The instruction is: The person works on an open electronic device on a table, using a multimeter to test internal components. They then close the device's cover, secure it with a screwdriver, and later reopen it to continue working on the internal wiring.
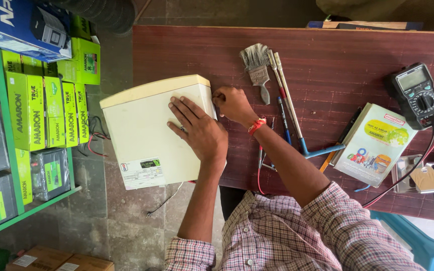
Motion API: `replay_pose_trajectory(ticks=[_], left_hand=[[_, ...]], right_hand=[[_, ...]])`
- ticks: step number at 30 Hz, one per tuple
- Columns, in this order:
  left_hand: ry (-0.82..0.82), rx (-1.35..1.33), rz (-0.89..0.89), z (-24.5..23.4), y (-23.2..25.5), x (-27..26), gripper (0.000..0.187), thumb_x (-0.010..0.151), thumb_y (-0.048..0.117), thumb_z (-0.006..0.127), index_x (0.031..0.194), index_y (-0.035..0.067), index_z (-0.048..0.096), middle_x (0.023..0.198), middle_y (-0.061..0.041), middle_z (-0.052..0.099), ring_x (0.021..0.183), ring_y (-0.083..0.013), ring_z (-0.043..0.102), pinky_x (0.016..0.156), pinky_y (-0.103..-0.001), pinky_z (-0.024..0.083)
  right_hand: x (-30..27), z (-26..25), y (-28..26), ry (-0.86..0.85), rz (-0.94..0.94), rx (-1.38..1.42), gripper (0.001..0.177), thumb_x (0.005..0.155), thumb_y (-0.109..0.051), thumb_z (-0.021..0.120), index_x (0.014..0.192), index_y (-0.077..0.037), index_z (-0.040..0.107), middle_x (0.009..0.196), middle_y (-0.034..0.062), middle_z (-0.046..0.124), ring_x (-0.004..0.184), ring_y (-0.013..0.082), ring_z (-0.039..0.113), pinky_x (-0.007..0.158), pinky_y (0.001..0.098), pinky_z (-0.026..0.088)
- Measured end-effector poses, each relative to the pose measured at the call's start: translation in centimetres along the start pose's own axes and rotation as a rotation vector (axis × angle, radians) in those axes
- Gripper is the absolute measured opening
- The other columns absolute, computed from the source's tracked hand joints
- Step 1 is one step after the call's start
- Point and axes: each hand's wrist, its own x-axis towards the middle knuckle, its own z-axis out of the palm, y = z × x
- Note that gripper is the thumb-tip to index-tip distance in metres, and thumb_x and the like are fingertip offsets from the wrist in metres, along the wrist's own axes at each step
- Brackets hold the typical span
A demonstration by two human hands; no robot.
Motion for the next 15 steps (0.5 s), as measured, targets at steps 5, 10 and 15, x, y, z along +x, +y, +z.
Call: replay_pose_trajectory(ticks=[5, 10, 15], left_hand=[[-0.015, -0.008, -0.003, 0.1, -0.1, 0.0, 0.088, 0.086, 0.015, 0.065, 0.154, -0.016, 0.017, 0.162, -0.036, 0.018, 0.154, -0.0455, 0.018, 0.120, -0.067, 0.016], [-0.006, -0.002, 0.005, 0.1, -0.1, 0.0, 0.088, 0.086, 0.015, 0.065, 0.153, -0.016, 0.018, 0.162, -0.036, 0.018, 0.154, -0.0460, 0.018, 0.120, -0.068, 0.016], [-0.020, -0.065, -0.018, 0.2, 0.0, 0.0, 0.091, 0.083, 0.018, 0.067, 0.152, -0.015, 0.019, 0.161, -0.035, 0.019, 0.153, -0.0458, 0.018, 0.120, -0.068, 0.017]], right_hand=[[0.2, 0.4, 0.6, 0.001, -0.008, -0.064, 0.016, 0.095, -0.016, 0.067, 0.098, -0.004, 0.076, 0.077, 0.0124, 0.076, 0.059, 0.0195, 0.075, 0.066, 0.0331, 0.061], [-0.3, 1.1, 1.4, 0.175, -0.244, -0.150, 0.010, 0.092, -0.008, 0.066, 0.094, -0.004, 0.075, 0.084, 0.0158, 0.076, 0.070, 0.0297, 0.076, 0.072, 0.0390, 0.061], [-1.0, 1.7, 1.8, 0.262, -0.338, -0.244, 0.009, 0.090, -0.003, 0.063, 0.095, -0.003, 0.071, 0.091, 0.0167, 0.076, 0.080, 0.0379, 0.073, 0.072, 0.0462, 0.059]])
